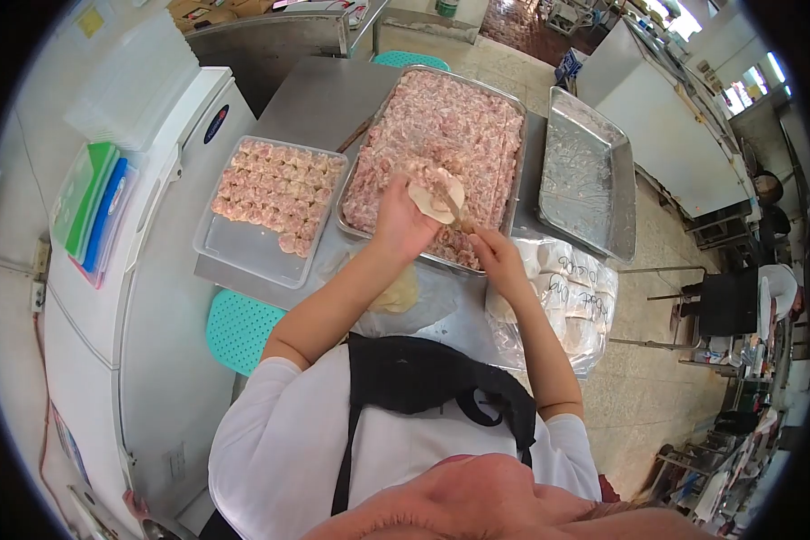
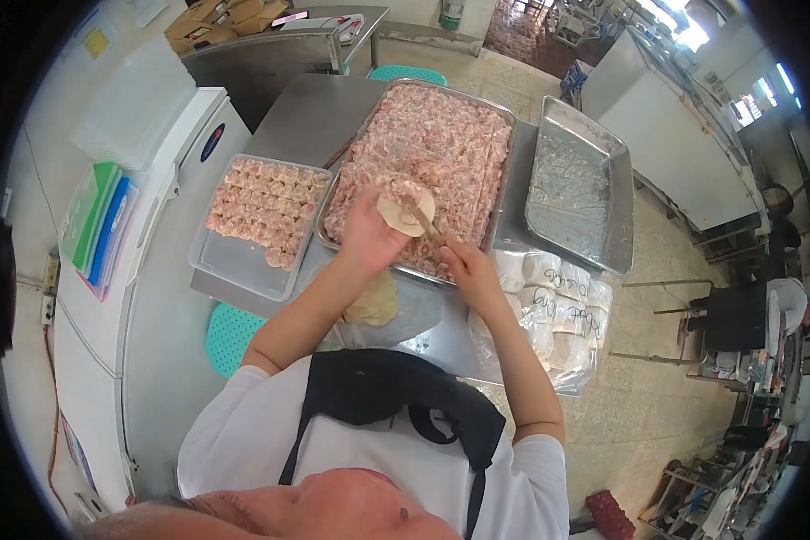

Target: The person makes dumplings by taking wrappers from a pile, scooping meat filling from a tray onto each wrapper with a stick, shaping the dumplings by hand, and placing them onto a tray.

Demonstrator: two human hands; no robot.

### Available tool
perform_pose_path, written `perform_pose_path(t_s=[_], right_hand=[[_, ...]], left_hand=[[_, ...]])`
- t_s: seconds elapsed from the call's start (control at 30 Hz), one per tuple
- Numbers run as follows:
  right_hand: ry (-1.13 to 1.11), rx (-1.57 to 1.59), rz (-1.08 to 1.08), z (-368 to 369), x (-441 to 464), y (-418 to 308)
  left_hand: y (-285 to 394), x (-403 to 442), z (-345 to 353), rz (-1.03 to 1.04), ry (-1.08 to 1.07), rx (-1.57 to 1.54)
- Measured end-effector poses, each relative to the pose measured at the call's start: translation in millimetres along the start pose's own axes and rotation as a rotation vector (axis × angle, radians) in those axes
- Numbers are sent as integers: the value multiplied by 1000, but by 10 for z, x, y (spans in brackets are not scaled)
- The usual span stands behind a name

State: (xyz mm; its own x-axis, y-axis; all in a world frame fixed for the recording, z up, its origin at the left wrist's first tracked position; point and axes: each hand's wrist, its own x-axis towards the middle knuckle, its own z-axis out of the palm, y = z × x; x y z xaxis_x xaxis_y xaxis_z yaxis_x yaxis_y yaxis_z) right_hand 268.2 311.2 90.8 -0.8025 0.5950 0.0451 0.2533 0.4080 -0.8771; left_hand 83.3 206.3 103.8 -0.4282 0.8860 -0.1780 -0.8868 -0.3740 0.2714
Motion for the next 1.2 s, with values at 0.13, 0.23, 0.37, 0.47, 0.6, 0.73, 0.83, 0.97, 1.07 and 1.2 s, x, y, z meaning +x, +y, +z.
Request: perform_pose_path(t_s=[0.13,0.23,0.37,0.47,0.6,0.73,0.83,0.97,1.07,1.2], right_hand=[[-38,-503,-191,-187,-95,-356],[-33,-750,-157,-217,-174,-696],[-45,-797,-228,-79,-109,-520],[8,-1041,-173,-266,-211,-1037],[7,-870,-345,-43,-179,-898],[-43,-712,-318,-275,-123,-908],[-56,-246,0,-399,-119,-842],[-260,-137,83,-477,-158,-964],[-284,-168,-33,-522,-206,-1057],[-337,-157,-108,-421,-143,-851]], left_hand=[[209,-110,84,21,114,-154],[220,4,-168,198,37,7],[241,-184,164,39,146,-50],[321,-201,173,7,152,-67],[319,-74,54,44,154,-52],[474,-113,18,-29,-94,-311],[533,-353,199,52,-201,435],[580,-410,235,133,-286,1112],[596,-308,214,565,-538,1472],[680,-328,302,175,-660,1580]])
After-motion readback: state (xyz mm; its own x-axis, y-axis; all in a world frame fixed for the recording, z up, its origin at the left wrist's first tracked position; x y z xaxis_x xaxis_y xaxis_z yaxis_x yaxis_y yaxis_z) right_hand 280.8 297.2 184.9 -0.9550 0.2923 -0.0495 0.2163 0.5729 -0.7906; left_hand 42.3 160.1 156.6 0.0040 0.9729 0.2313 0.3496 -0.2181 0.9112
